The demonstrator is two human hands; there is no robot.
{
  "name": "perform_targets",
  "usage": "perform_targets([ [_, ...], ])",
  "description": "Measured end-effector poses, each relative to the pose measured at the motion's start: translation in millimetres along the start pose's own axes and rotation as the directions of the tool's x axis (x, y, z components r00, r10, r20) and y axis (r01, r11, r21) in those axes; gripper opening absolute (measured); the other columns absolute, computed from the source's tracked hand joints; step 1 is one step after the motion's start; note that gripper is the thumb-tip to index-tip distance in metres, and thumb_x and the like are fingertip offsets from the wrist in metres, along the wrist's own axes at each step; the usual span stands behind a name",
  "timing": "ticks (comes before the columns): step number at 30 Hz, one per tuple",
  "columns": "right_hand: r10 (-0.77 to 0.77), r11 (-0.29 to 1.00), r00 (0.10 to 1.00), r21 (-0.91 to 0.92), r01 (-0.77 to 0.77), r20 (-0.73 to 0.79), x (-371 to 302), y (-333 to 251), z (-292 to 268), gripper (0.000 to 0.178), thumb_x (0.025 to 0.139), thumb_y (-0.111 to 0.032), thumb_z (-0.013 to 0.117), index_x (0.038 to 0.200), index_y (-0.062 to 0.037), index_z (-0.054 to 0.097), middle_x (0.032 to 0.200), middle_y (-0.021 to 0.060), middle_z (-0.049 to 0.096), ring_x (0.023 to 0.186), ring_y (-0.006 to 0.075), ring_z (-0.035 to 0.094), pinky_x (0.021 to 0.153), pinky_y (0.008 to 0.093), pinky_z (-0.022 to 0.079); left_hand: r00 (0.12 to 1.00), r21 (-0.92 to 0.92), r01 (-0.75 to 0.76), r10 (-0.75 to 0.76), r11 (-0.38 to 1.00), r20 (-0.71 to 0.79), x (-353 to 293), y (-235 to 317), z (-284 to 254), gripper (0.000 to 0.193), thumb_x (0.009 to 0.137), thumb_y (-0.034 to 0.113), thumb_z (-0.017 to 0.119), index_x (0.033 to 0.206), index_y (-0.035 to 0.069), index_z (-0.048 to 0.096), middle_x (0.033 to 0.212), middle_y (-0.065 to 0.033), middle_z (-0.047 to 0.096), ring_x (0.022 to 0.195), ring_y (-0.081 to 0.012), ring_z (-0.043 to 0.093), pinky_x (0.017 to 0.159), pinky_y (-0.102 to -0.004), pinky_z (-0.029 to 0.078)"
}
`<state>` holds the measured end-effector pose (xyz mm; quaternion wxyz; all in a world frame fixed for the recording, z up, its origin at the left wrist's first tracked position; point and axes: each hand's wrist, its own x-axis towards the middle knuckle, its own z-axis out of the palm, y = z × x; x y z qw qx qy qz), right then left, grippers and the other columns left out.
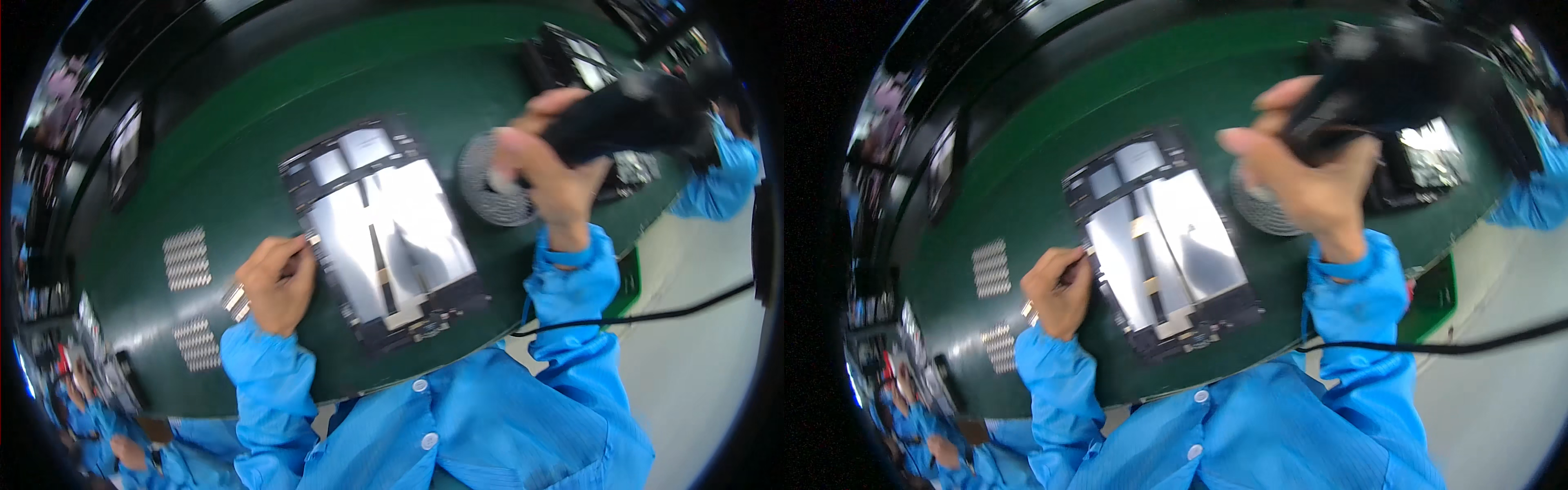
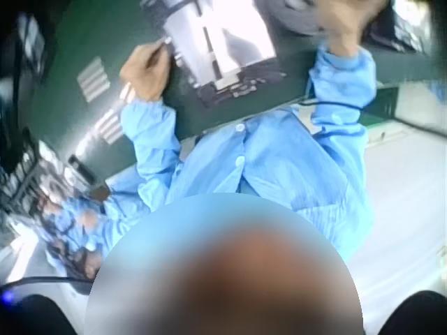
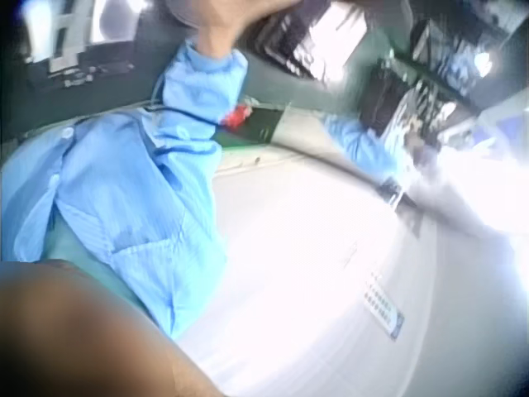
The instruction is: Assembling internal components and securing parts of electronic tablets on a production line using an electric screwdriver.
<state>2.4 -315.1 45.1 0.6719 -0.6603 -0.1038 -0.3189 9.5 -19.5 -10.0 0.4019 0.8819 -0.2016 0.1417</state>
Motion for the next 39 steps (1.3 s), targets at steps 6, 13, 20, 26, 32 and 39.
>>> perform_targets([
  [6, -0.094, 0.989, 0.923, 0.142, 0.044, 0.373, 17, -29, 52, 0.032, 0.084, -0.002, 0.062, 0.109, -0.0058, 0.042, 0.064, 0.0064, 0.049, 0.049, 0.0161, 0.053, 0.052, 0.0309, 0.048, 0.997, -0.104, -0.061, 0.065, 0.993, 0.031, -7, 7, 13, 0.015, 0.071, -0.004, 0.070, 0.085, 0.000, 0.067, 0.075, -0.0105, 0.063, 0.059, -0.0240, 0.062, 0.053, -0.0305, 0.050],
  [13, -0.067, 0.992, 0.890, 0.124, 0.012, 0.450, 16, -10, 142, 0.036, 0.076, 0.006, 0.070, 0.103, -0.0019, 0.048, 0.063, 0.0075, 0.060, 0.052, 0.0127, 0.058, 0.050, 0.0245, 0.048, 0.999, -0.187, 0.022, -0.017, 0.982, 0.029, -7, -1, 11, 0.013, 0.076, 0.001, 0.069, 0.089, 0.002, 0.068, 0.077, -0.0113, 0.062, 0.061, -0.0290, 0.062, 0.054, -0.0359, 0.050],
  [20, 0.031, 0.989, 0.900, 0.119, -0.091, 0.434, 14, 7, 154, 0.034, 0.074, 0.008, 0.071, 0.100, -0.0001, 0.051, 0.061, 0.0091, 0.059, 0.048, 0.0150, 0.059, 0.047, 0.0252, 0.048, 0.999, -0.163, -0.018, 0.022, 0.986, 0.024, -9, -3, 11, 0.016, 0.076, 0.000, 0.068, 0.092, 0.002, 0.069, 0.079, -0.0123, 0.064, 0.062, -0.0273, 0.062, 0.054, -0.0334, 0.049],
  [26, 0.035, 0.988, 0.894, 0.116, -0.096, 0.447, 11, 10, 155, 0.036, 0.074, 0.010, 0.070, 0.100, -0.0004, 0.049, 0.061, 0.0098, 0.058, 0.047, 0.0161, 0.057, 0.048, 0.0285, 0.049, 0.999, -0.156, -0.030, 0.033, 0.987, 0.015, -9, -5, 11, 0.014, 0.075, 0.002, 0.069, 0.089, 0.003, 0.069, 0.077, -0.0106, 0.063, 0.061, -0.0289, 0.061, 0.054, -0.0360, 0.048],
  [32, 0.029, 0.991, 0.893, 0.103, -0.084, 0.450, 10, 10, 153, 0.035, 0.075, 0.011, 0.069, 0.099, -0.0015, 0.048, 0.061, 0.0094, 0.057, 0.048, 0.0161, 0.057, 0.049, 0.0293, 0.049, 0.999, -0.159, -0.037, 0.040, 0.987, 0.016, -9, -5, 12, 0.014, 0.075, 0.002, 0.069, 0.089, 0.002, 0.068, 0.077, -0.0110, 0.062, 0.060, -0.0280, 0.061, 0.054, -0.0349, 0.048],
  [39, -0.008, 0.996, 0.870, 0.081, -0.037, 0.493, 3, 11, 153, 0.038, 0.076, 0.010, 0.069, 0.102, -0.0027, 0.044, 0.062, 0.0095, 0.056, 0.050, 0.0158, 0.057, 0.050, 0.0287, 0.050, 0.968, -0.467, 0.227, -0.250, 0.855, 0.014, -4, -7, 5, 0.013, 0.080, 0.000, 0.065, 0.093, 0.000, 0.067, 0.078, -0.0142, 0.066, 0.063, -0.0221, 0.066, 0.055, -0.0302, 0.050],
])
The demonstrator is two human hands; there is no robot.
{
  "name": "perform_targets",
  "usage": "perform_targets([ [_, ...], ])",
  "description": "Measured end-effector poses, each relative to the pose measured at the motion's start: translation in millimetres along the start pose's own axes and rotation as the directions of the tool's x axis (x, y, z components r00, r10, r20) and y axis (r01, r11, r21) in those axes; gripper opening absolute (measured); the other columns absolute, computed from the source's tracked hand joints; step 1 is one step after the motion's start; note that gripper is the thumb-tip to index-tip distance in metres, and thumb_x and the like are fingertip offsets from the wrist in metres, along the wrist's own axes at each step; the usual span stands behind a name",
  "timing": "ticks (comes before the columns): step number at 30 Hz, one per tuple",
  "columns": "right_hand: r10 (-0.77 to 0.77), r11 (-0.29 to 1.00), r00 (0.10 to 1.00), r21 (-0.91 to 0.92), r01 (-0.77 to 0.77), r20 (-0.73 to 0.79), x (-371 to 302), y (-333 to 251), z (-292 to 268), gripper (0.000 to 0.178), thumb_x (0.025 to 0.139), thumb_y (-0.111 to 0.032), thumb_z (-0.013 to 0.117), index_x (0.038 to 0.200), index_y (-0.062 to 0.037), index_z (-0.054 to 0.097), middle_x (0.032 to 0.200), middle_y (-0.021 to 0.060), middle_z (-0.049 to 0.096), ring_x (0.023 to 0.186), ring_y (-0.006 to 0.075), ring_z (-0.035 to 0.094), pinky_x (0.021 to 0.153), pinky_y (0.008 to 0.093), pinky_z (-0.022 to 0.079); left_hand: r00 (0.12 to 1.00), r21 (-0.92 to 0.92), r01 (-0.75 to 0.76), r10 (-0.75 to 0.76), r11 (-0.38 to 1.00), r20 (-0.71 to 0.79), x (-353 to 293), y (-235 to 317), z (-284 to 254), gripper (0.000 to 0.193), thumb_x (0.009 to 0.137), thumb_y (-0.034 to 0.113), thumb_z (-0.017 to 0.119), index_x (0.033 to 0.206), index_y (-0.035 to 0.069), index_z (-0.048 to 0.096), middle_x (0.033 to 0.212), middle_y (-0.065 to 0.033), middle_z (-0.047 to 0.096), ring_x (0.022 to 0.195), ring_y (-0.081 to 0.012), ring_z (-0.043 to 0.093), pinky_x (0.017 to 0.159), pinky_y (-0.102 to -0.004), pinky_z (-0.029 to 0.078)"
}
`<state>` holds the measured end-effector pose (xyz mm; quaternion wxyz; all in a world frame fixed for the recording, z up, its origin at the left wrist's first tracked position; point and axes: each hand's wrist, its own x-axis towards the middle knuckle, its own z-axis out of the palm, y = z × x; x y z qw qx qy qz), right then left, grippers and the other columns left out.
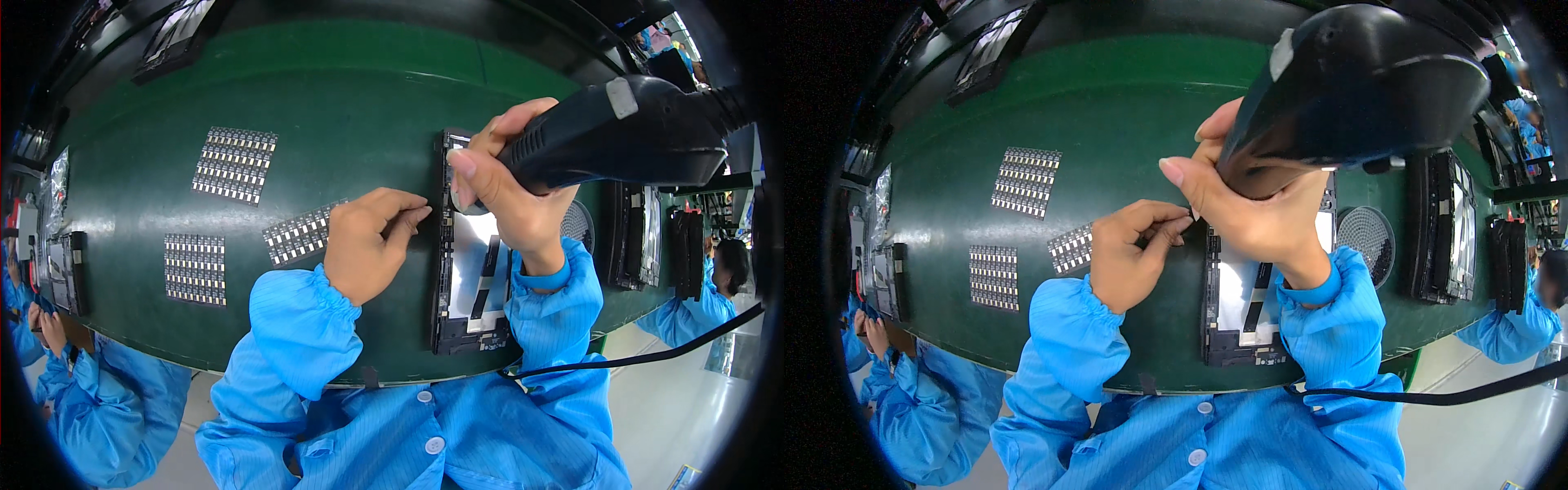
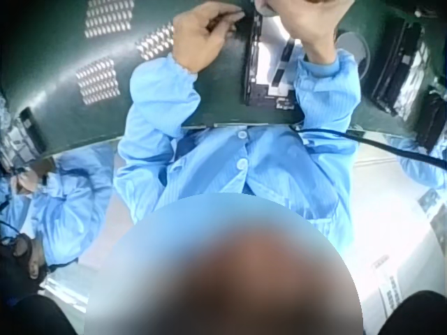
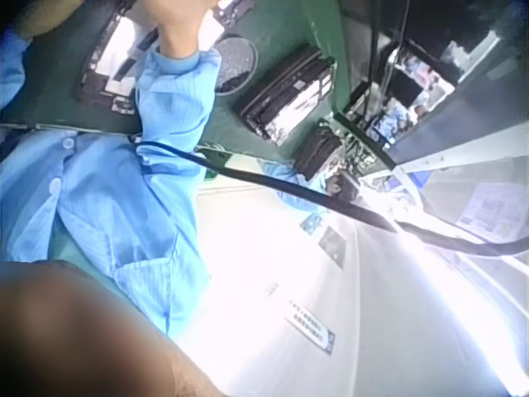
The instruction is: Assembling internal components and securing parts of electronic tablets on a production line using an electric screwdriver.
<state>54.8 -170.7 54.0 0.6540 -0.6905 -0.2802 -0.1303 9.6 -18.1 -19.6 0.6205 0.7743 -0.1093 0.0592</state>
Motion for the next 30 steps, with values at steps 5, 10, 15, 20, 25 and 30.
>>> perform_targets([
  [5, -0.022, 0.998, 0.996, 0.056, 0.026, -0.082, 1, 5, 1, 0.033, 0.073, 0.003, 0.076, 0.099, 0.0021, 0.056, 0.062, 0.0066, 0.062, 0.052, 0.0116, 0.061, 0.049, 0.0209, 0.049, 0.974, -0.191, 0.199, -0.215, 0.961, -0.070, 3, 6, 1, 0.009, 0.083, -0.003, 0.061, 0.091, -0.003, 0.066, 0.075, -0.0130, 0.066, 0.059, -0.0175, 0.066, 0.053, -0.0276, 0.050],
  [10, -0.021, 0.993, 0.996, 0.117, 0.031, -0.090, 0, 8, 4, 0.035, 0.073, 0.003, 0.076, 0.101, 0.0012, 0.056, 0.065, 0.0073, 0.063, 0.052, 0.0117, 0.061, 0.048, 0.0216, 0.049, 0.980, -0.173, 0.173, -0.187, 0.970, -0.070, 1, 2, -3, 0.014, 0.082, -0.010, 0.054, 0.090, -0.005, 0.064, 0.079, -0.0131, 0.067, 0.062, -0.0183, 0.067, 0.055, -0.0263, 0.051],
  [15, 0.002, 0.994, 0.995, 0.110, 0.009, -0.105, -1, 3, 3, 0.031, 0.074, 0.004, 0.075, 0.098, 0.0017, 0.056, 0.064, 0.0068, 0.062, 0.052, 0.0104, 0.060, 0.047, 0.0213, 0.047, 0.993, -0.015, -0.101, 0.101, 0.995, -0.054, 3, -6, -5, 0.021, 0.079, -0.015, 0.049, 0.092, -0.006, 0.063, 0.094, -0.0159, 0.067, 0.074, -0.0218, 0.069, 0.063, -0.0286, 0.054],
  [20, 0.059, 0.997, 0.997, 0.051, -0.057, -0.054, -1, -5, 2, 0.034, 0.076, 0.010, 0.067, 0.101, -0.0018, 0.048, 0.064, 0.0086, 0.060, 0.053, 0.0147, 0.059, 0.051, 0.0288, 0.050, 0.974, 0.108, -0.190, 0.201, 0.976, -0.106, 3, -2, -9, 0.024, 0.079, -0.015, 0.050, 0.095, -0.005, 0.064, 0.097, -0.0164, 0.066, 0.079, -0.0228, 0.068, 0.067, -0.0287, 0.055],
  [25, -0.068, 0.981, 0.950, 0.153, 0.119, -0.305, -2, -23, -22, 0.033, 0.075, 0.004, 0.074, 0.101, -0.0004, 0.053, 0.061, 0.0047, 0.061, 0.051, 0.0095, 0.058, 0.047, 0.0209, 0.045, 0.918, 0.269, -0.396, 0.384, 0.878, 0.098, -25, 28, 8, 0.028, 0.072, 0.002, 0.069, 0.100, -0.001, 0.065, 0.101, -0.0178, 0.066, 0.094, -0.0335, 0.065, 0.083, -0.0386, 0.053],
  [30, -0.120, 0.965, 0.940, 0.183, 0.185, -0.320, -6, -29, -46, 0.033, 0.077, 0.001, 0.074, 0.103, -0.0005, 0.054, 0.061, 0.0053, 0.061, 0.050, 0.0109, 0.059, 0.048, 0.0220, 0.047, 0.750, 0.311, -0.637, 0.472, 0.706, 0.463, -81, 46, 36, 0.049, 0.068, 0.034, 0.077, 0.100, -0.001, 0.064, 0.114, -0.0129, 0.063, 0.111, -0.0345, 0.057, 0.095, -0.0495, 0.041],
])
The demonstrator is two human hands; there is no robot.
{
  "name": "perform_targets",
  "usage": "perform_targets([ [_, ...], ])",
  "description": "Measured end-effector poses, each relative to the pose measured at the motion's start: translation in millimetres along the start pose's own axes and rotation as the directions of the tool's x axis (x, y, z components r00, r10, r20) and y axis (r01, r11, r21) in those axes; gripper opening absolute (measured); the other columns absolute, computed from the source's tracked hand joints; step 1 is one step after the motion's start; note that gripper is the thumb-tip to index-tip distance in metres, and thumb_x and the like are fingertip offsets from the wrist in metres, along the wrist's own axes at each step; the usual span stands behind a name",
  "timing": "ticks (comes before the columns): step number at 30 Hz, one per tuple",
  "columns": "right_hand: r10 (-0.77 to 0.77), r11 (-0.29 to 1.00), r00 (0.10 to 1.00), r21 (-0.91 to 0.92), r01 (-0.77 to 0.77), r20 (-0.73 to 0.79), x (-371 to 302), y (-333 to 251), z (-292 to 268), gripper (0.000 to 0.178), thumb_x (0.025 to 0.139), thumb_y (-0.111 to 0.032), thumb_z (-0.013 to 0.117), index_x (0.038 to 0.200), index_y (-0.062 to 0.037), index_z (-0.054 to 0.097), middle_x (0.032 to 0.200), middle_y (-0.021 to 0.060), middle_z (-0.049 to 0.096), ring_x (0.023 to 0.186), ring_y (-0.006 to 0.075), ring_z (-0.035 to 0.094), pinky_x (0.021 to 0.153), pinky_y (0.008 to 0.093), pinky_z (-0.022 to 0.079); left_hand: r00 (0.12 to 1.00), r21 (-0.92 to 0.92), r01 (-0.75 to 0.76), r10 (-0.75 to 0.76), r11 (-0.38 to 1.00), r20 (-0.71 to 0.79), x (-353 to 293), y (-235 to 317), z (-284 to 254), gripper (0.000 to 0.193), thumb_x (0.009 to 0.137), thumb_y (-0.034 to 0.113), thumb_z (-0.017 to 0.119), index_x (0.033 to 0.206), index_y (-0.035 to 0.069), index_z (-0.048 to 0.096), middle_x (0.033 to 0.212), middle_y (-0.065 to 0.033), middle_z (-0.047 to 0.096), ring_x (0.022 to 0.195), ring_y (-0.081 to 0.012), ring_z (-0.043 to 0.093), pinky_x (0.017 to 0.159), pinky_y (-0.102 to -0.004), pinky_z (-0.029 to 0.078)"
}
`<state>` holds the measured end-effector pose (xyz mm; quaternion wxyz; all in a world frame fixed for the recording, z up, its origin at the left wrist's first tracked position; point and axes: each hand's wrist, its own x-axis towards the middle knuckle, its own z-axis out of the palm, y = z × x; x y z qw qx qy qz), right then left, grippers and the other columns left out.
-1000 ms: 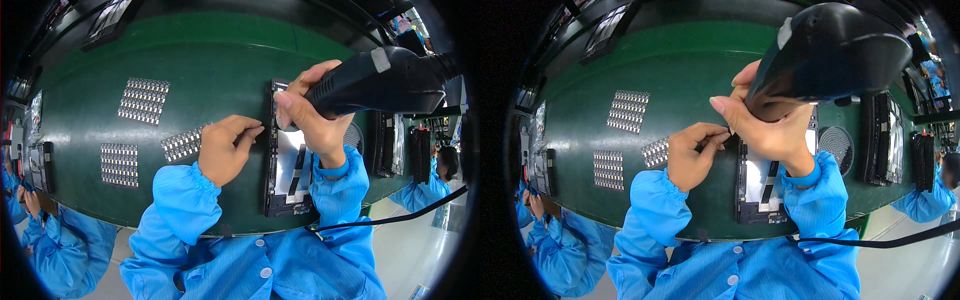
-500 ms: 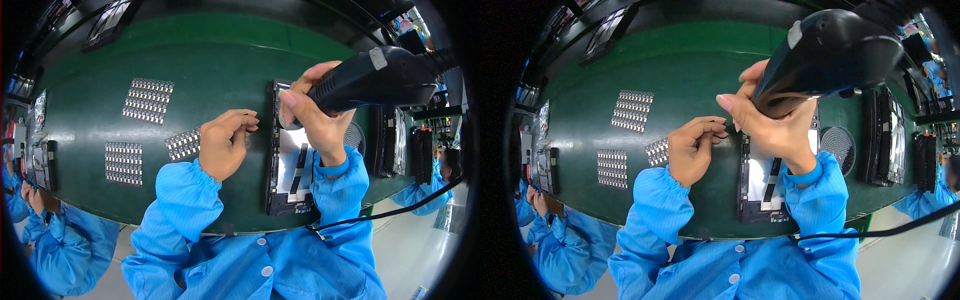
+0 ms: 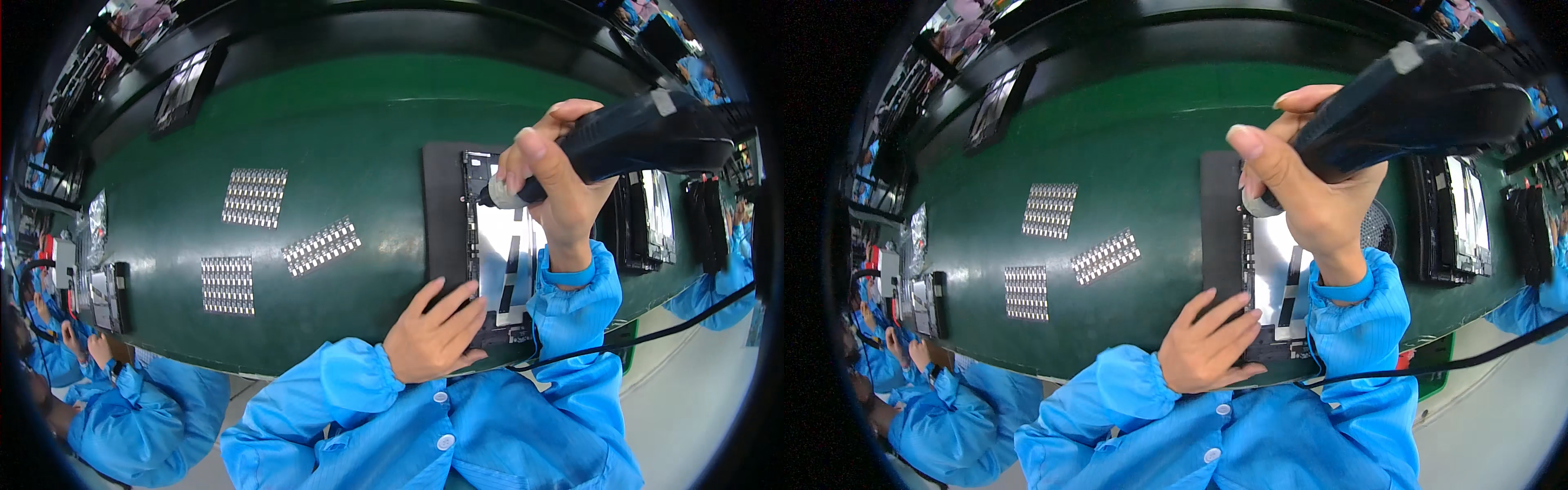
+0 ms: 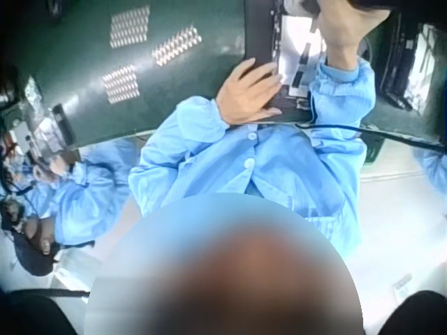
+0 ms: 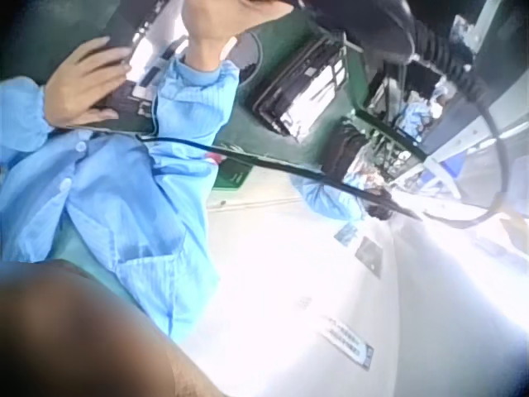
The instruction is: Assembling internal components and securing parts of electronic tablets on a production line using an electric screwdriver.
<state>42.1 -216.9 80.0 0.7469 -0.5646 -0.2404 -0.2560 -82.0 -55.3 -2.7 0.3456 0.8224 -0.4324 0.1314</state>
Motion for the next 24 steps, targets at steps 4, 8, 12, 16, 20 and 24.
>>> perform_targets([
  [4, -0.066, 0.994, 0.998, -0.085, 0.067, 0.013, 6, -5, -13, 0.032, 0.078, 0.001, 0.072, 0.104, -0.0010, 0.054, 0.060, 0.0054, 0.061, 0.050, 0.0121, 0.061, 0.048, 0.0217, 0.048, 0.998, -0.010, -0.058, 0.058, 0.998, 0.027, 4, 17, 6, 0.052, 0.068, 0.033, 0.076, 0.104, -0.002, 0.063, 0.116, -0.0119, 0.062, 0.115, -0.0327, 0.055, 0.100, -0.0498, 0.037],
  [8, -0.128, 0.989, 0.991, -0.082, 0.124, -0.047, 14, -19, -26, 0.034, 0.078, 0.002, 0.072, 0.106, -0.0013, 0.053, 0.061, 0.0056, 0.060, 0.050, 0.0123, 0.060, 0.048, 0.0217, 0.048, 0.985, 0.056, -0.102, 0.093, 0.993, 0.142, 18, 16, 26, 0.051, 0.067, 0.025, 0.076, 0.107, -0.002, 0.062, 0.120, -0.0147, 0.059, 0.117, -0.0312, 0.054, 0.102, -0.0483, 0.037],
  [12, -0.136, 0.989, 0.987, -0.064, 0.131, -0.081, 10, -38, -46, 0.040, 0.078, 0.003, 0.071, 0.109, -0.0016, 0.047, 0.062, 0.0054, 0.058, 0.049, 0.0116, 0.057, 0.048, 0.0224, 0.047, 0.990, 0.146, -0.056, 0.036, 0.988, 0.135, 17, -15, 14, 0.055, 0.060, 0.014, 0.077, 0.109, -0.003, 0.061, 0.122, -0.0185, 0.057, 0.119, -0.0304, 0.053, 0.103, -0.0470, 0.038],
  [16, 0.017, 0.998, 0.994, -0.057, -0.023, -0.110, -18, -47, -65, 0.039, 0.076, 0.008, 0.070, 0.106, -0.0009, 0.045, 0.062, 0.0052, 0.058, 0.052, 0.0101, 0.057, 0.046, 0.0214, 0.044, 0.997, 0.267, 0.010, -0.029, 0.964, 0.066, 44, -81, -11, 0.049, 0.065, 0.008, 0.076, 0.111, -0.003, 0.061, 0.123, -0.0193, 0.057, 0.119, -0.0333, 0.053, 0.101, -0.0470, 0.041],
  [20, 0.366, 0.925, 0.914, -0.043, -0.379, -0.174, -45, -49, -61, 0.030, 0.074, 0.003, 0.075, 0.096, -0.0003, 0.053, 0.065, 0.0041, 0.061, 0.055, 0.0076, 0.056, 0.049, 0.0222, 0.043, 0.996, 0.405, 0.083, -0.090, 0.910, 0.000, 98, -171, -22, 0.044, 0.071, 0.011, 0.072, 0.111, -0.001, 0.059, 0.120, -0.0193, 0.058, 0.113, -0.0351, 0.055, 0.095, -0.0432, 0.045],
  [24, 0.423, 0.898, 0.905, -0.147, -0.415, 0.034, -51, -39, -54, 0.031, 0.072, -0.010, 0.079, 0.091, -0.0002, 0.055, 0.074, 0.0055, 0.062, 0.067, 0.0082, 0.054, 0.057, 0.0274, 0.044, 0.926, 0.587, 0.272, -0.374, 0.763, 0.057, 146, -252, -50, 0.046, 0.075, 0.015, 0.070, 0.117, 0.002, 0.056, 0.125, -0.0186, 0.055, 0.116, -0.0343, 0.052, 0.096, -0.0469, 0.042],
])
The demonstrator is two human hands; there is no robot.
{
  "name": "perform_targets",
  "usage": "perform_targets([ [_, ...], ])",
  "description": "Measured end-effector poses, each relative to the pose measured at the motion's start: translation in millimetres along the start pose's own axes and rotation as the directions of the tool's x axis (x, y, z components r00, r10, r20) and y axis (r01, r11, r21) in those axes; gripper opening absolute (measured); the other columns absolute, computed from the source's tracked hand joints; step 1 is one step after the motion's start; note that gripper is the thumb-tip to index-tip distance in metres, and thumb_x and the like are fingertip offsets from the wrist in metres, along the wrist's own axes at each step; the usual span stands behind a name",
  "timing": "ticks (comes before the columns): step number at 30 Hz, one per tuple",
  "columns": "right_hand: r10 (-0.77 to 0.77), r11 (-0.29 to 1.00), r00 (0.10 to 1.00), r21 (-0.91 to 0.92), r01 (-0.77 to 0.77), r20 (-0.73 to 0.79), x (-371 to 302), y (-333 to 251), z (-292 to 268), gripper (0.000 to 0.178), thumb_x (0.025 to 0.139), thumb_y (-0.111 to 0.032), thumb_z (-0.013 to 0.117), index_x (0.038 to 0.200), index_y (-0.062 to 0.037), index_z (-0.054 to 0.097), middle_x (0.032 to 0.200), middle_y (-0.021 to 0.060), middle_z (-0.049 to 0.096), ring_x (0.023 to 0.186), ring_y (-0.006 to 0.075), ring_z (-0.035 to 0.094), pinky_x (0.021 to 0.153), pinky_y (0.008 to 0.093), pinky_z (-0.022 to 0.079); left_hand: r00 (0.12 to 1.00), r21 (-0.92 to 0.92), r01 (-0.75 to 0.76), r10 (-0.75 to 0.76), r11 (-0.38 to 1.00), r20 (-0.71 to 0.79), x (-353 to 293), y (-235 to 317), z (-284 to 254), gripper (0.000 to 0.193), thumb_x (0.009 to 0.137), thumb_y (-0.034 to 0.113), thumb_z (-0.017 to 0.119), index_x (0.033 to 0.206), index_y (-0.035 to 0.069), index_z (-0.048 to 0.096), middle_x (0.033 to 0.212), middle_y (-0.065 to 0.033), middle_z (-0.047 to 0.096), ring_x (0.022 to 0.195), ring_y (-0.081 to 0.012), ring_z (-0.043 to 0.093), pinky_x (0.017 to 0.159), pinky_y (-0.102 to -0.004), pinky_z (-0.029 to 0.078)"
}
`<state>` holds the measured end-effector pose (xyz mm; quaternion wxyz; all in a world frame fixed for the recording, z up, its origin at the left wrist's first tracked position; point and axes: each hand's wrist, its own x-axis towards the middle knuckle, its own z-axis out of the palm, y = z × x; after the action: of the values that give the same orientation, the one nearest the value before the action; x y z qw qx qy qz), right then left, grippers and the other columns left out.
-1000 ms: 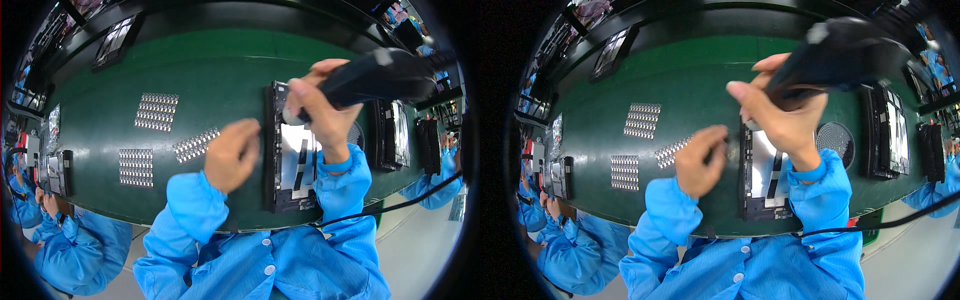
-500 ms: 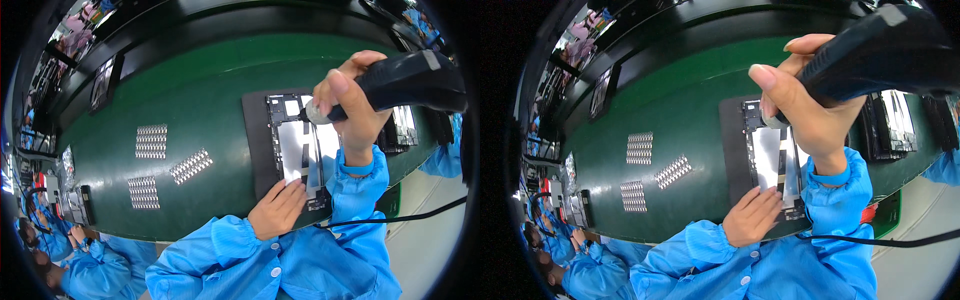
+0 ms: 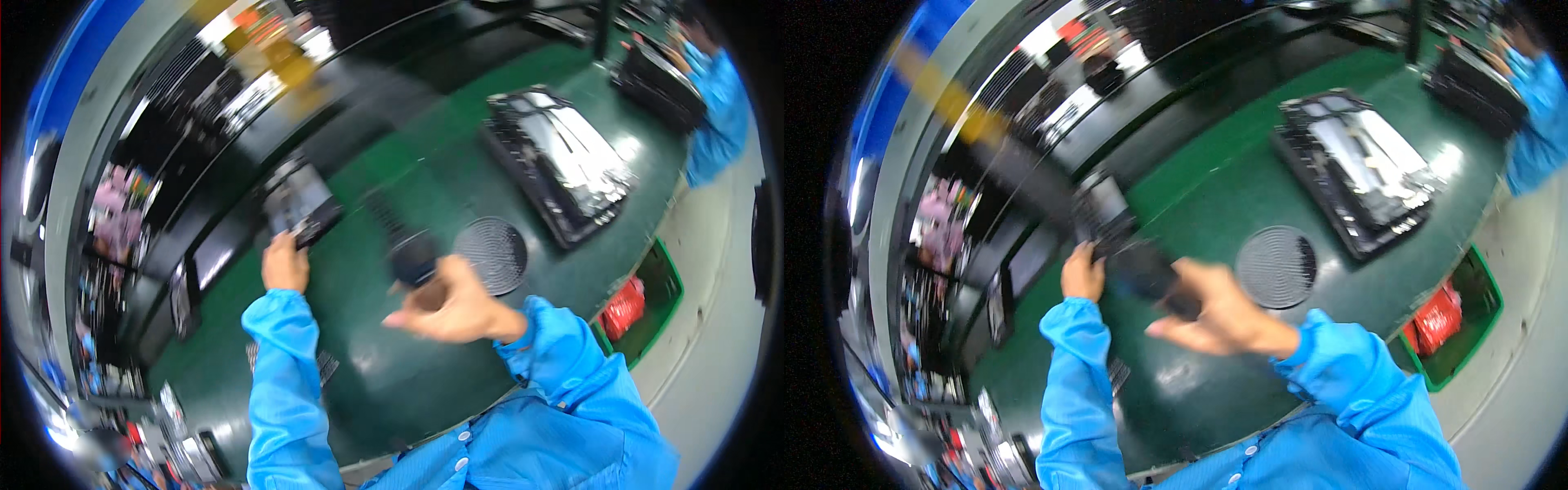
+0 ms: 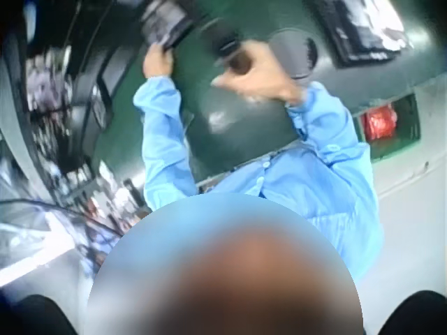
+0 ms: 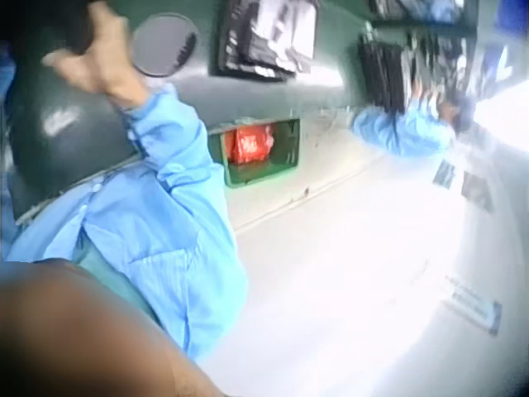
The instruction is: Assembling internal components and securing parts of electronic tablets on a production line using an electric screwdriver.
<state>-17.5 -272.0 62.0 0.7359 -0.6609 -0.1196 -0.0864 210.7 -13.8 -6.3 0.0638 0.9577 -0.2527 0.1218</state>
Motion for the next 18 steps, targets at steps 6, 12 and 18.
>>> perform_targets([
  [6, -0.113, 0.979, 0.952, 0.198, 0.056, 0.286, -15, -3, 21, 0.037, 0.074, -0.020, 0.077, 0.095, 0.0006, 0.054, 0.072, 0.0060, 0.059, 0.064, 0.0097, 0.049, 0.055, 0.0289, 0.043, 0.931, 0.003, -0.353, 0.352, 0.936, -0.094, 30, 130, -34, 0.053, 0.080, 0.025, 0.070, 0.121, -0.004, 0.054, 0.130, -0.0211, 0.052, 0.125, -0.0350, 0.045, 0.104, -0.0512, 0.033],
  [12, -0.166, 0.836, 0.732, 0.488, -0.251, 0.661, -43, -1, 38, 0.031, 0.071, -0.016, 0.079, 0.086, 0.0012, 0.058, 0.062, 0.0058, 0.056, 0.049, 0.0140, 0.054, 0.041, 0.0285, 0.041, 0.623, -0.187, -0.782, 0.755, 0.594, -0.207, 21, 324, -64, 0.062, 0.070, 0.027, 0.079, 0.120, -0.002, 0.056, 0.128, -0.0200, 0.054, 0.126, -0.0326, 0.047, 0.105, -0.0496, 0.033],
  [18, -0.291, 0.832, 0.710, 0.537, -0.144, 0.641, -44, 2, 20, 0.031, 0.070, -0.014, 0.080, 0.085, 0.0011, 0.057, 0.061, 0.0049, 0.055, 0.047, 0.0120, 0.053, 0.040, 0.0263, 0.041, 0.610, -0.184, -0.772, 0.791, 0.608, 0.051, 38, 411, -58, 0.106, 0.054, 0.059, 0.079, 0.129, -0.007, 0.044, 0.135, -0.0226, 0.045, 0.131, -0.0382, 0.038, 0.106, -0.0551, 0.029],
])
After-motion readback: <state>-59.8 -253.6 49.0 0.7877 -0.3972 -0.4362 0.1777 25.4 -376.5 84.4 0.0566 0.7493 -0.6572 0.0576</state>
